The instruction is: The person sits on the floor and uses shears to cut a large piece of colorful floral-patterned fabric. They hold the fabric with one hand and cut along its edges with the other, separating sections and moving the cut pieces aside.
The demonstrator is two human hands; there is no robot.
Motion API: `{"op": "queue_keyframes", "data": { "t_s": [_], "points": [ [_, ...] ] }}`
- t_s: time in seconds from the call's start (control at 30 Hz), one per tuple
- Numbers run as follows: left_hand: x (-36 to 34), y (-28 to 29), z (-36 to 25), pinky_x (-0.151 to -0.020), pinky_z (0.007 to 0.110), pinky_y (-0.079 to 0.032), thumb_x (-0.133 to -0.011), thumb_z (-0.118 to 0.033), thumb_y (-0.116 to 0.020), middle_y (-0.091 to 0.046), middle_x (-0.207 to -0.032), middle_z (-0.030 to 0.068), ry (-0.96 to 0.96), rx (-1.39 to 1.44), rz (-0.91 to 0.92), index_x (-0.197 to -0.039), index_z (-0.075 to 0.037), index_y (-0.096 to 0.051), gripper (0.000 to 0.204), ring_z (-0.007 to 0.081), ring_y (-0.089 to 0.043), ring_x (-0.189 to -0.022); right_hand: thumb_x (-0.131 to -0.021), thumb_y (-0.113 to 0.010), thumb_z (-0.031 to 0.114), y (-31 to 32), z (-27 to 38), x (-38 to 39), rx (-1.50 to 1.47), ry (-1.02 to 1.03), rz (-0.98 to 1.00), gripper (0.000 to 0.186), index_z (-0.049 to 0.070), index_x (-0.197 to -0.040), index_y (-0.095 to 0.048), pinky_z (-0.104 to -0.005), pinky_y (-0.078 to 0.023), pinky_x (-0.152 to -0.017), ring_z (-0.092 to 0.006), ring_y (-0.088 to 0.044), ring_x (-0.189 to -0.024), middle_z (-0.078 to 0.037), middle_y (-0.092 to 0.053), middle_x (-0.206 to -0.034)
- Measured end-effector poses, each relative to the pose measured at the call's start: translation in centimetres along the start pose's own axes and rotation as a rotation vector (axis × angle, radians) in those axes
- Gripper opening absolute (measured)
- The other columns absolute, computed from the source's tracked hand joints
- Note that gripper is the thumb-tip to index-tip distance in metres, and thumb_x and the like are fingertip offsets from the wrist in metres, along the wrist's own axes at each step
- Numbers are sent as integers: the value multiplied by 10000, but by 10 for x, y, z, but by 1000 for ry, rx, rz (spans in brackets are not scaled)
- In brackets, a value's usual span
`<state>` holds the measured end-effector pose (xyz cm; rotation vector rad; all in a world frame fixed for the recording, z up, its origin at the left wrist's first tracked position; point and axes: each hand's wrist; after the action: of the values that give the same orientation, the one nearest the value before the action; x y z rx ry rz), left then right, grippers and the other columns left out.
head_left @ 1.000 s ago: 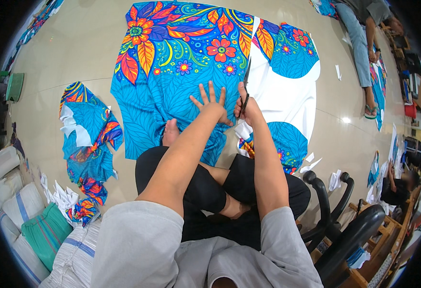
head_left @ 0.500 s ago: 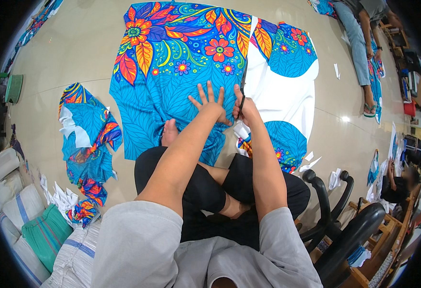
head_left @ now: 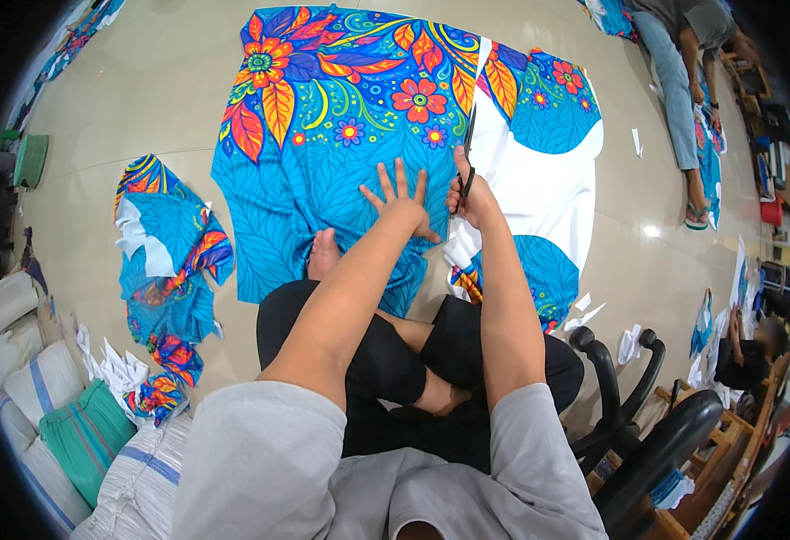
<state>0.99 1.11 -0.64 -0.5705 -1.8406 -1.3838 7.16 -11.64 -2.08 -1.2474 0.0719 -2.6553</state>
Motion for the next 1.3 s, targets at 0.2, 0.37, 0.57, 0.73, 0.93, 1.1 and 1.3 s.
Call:
{"op": "queue_keyframes", "data": {
  "t_s": [0.2, 0.37, 0.57, 0.73, 0.93, 1.1, 1.3],
  "points": [
    [-1, 1, -1, -972, 792, 67, -592, -687, -769, 341, -1504, 199, 1, 3, 21, -1521, -280, 133, 1358, 487, 360, -1326, -774, -637, 701, 0, -1, -14, 142, 33, -49, 673, 53, -714, -464, -312, -404, -456, -176, -466, -466, -32, -431, -572],
    [-1, 0, -1, -969, 793, 73, -596, -684, -767, 340, -1505, 200, -1, -1, 8, -1523, -271, 131, 1355, 490, 354, -1330, -743, -651, 722, 2, 2, -15, 98, 32, -2, 699, 47, -723, -469, -327, -408, -456, -180, -479, -476, -37, -440, -570],
    [0, 2, -1, -969, 790, 80, -603, -683, -763, 341, -1505, 201, -3, 10, 22, -1523, -269, 129, 1348, 484, 352, -1334, -725, -661, 732, 3, 28, -23, 24, 13, 28, 714, 48, -753, -455, -323, -396, -453, -178, -464, -470, -21, -420, -569],
    [1, 3, -2, -970, 786, 86, -602, -685, -762, 345, -1503, 200, 10, 9, 35, -1523, -272, 130, 1347, 479, 358, -1333, -726, -680, 710, 2, 32, -34, 57, 16, 17, 706, 46, -773, -445, -316, -386, -455, -171, -447, -471, -9, -393, -573],
    [0, 3, -2, -971, 786, 87, -594, -682, -769, 356, -1498, 196, 18, 6, 37, -1522, -279, 130, 1354, 478, 363, -1329, -729, -675, 713, 5, 33, -32, 59, 45, 56, 684, 74, -761, -432, -308, -392, -471, -165, -457, -500, -2, -383, -574],
    [0, 2, -1, -967, 790, 84, -589, -685, -770, 359, -1496, 196, 4, 8, 34, -1522, -278, 132, 1360, 481, 366, -1326, -716, -659, 743, 6, 36, -26, -6, -11, 75, 675, 117, -709, -408, -300, -387, -473, -154, -448, -497, 6, -361, -556],
    [0, 3, -2, -966, 791, 83, -595, -691, -763, 360, -1495, 196, 9, 7, 46, -1520, -279, 138, 1356, 481, 368, -1324, -755, -649, 711, 4, 34, -30, 22, 1, 41, 648, 109, -706, -415, -298, -383, -465, -151, -436, -485, -2, -372, -556]
  ]
}}
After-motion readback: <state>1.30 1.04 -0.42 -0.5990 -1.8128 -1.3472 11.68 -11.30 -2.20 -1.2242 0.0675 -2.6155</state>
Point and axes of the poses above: each hand's wrist, its own x-axis away from the middle knuckle, its own y-axis out of the back of the hand, z = x × y
